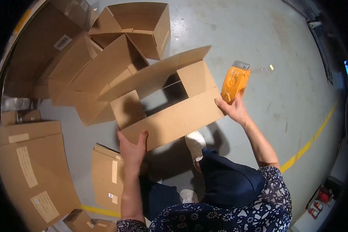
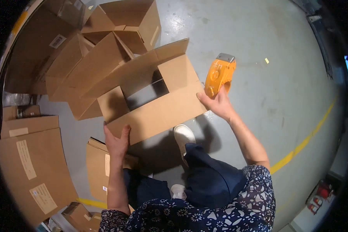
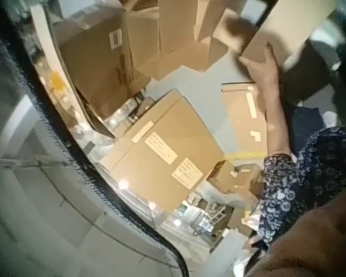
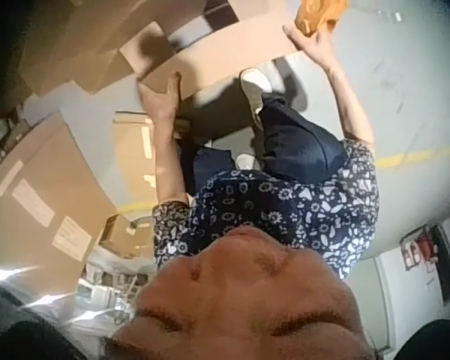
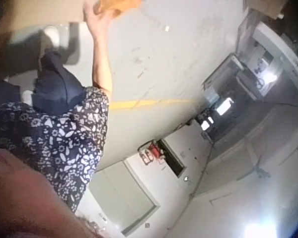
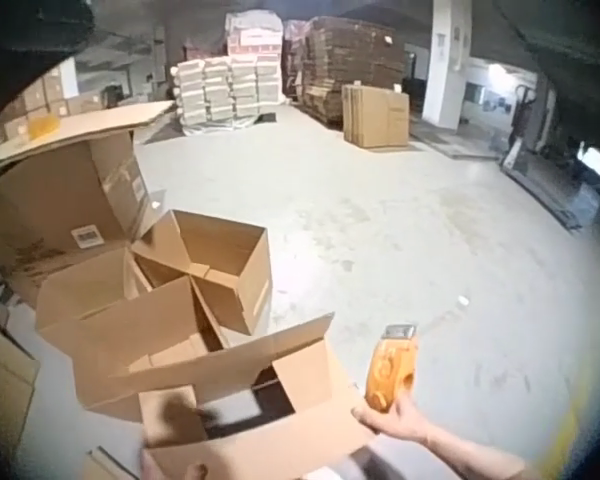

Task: The person assembles cardboard boxes by hand, then seals them with a tape dispenser for shipping.

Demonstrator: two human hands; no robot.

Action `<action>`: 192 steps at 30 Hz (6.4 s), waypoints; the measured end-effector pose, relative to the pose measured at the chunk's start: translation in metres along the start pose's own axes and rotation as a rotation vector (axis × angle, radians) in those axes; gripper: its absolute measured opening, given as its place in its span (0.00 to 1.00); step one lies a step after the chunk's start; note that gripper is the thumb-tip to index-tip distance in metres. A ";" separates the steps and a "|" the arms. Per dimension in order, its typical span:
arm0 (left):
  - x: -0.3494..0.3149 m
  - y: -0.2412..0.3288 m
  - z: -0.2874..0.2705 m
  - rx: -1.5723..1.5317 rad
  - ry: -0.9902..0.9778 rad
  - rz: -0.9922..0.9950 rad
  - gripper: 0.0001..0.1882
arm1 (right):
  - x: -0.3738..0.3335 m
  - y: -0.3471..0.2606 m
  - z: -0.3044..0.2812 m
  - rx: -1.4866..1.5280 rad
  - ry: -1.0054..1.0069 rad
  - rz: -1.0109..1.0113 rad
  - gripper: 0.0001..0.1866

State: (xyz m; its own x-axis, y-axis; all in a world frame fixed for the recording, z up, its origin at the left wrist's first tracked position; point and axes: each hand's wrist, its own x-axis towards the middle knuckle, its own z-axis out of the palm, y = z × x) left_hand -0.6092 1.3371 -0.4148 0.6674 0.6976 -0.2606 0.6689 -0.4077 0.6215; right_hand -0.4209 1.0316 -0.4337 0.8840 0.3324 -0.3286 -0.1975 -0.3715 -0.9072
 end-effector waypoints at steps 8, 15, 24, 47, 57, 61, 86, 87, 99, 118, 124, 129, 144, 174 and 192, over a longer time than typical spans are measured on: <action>0.024 -0.011 -0.016 0.247 0.109 0.102 0.59 | -0.034 0.010 0.021 0.020 -0.056 -0.049 0.27; 0.017 -0.006 -0.002 0.158 0.119 0.062 0.56 | 0.031 -0.082 -0.030 -0.496 0.218 -0.719 0.14; 0.016 -0.007 -0.001 0.218 0.091 -0.018 0.61 | 0.072 -0.126 0.039 -0.959 0.024 -1.218 0.17; 0.025 -0.003 0.002 0.338 0.154 0.783 0.28 | 0.062 -0.069 0.024 0.078 -0.787 -0.043 0.22; 0.001 0.061 0.027 -1.288 -0.698 -0.280 0.21 | 0.065 -0.060 0.027 0.101 -0.858 -0.150 0.25; 0.009 0.067 0.030 -1.471 -0.803 -0.382 0.20 | 0.064 -0.065 0.027 0.086 -0.860 -0.139 0.25; 0.061 -0.043 -0.039 -0.766 0.202 -0.189 0.09 | 0.050 -0.142 0.096 -0.263 -0.908 0.212 0.24; 0.061 -0.048 -0.036 -0.802 0.185 -0.176 0.10 | 0.050 -0.142 0.097 -0.266 -0.916 0.213 0.25; 0.064 -0.070 0.009 -1.084 -0.037 -0.360 0.22 | 0.051 -0.139 0.102 -0.273 -0.903 0.223 0.26; 0.041 0.002 0.009 0.601 0.039 0.501 0.49 | 0.047 -0.160 0.026 -0.603 -0.812 0.349 0.27; 0.040 0.009 0.004 0.547 0.009 0.481 0.53 | 0.023 -0.120 -0.141 -0.742 -0.520 0.343 0.25; 0.040 0.004 0.004 0.596 0.023 0.493 0.53 | 0.032 -0.096 -0.149 -0.796 -0.479 0.404 0.24; -0.028 0.202 0.173 0.536 -0.046 0.618 0.43 | 0.028 -0.097 -0.075 -0.897 -0.487 0.450 0.29; -0.021 0.214 0.188 0.543 -0.230 0.477 0.49 | -0.044 0.065 -0.063 -0.993 -0.276 0.656 0.22; 0.049 0.032 0.022 0.179 0.654 0.365 0.30 | 0.057 0.070 -0.029 -0.277 0.210 0.265 0.32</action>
State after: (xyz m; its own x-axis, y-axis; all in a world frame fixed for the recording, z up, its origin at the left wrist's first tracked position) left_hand -0.5479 1.3452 -0.4240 0.5640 0.6843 0.4622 0.5232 -0.7292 0.4411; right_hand -0.3723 0.9998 -0.5081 0.8905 0.0212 -0.4544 -0.3338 -0.6482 -0.6844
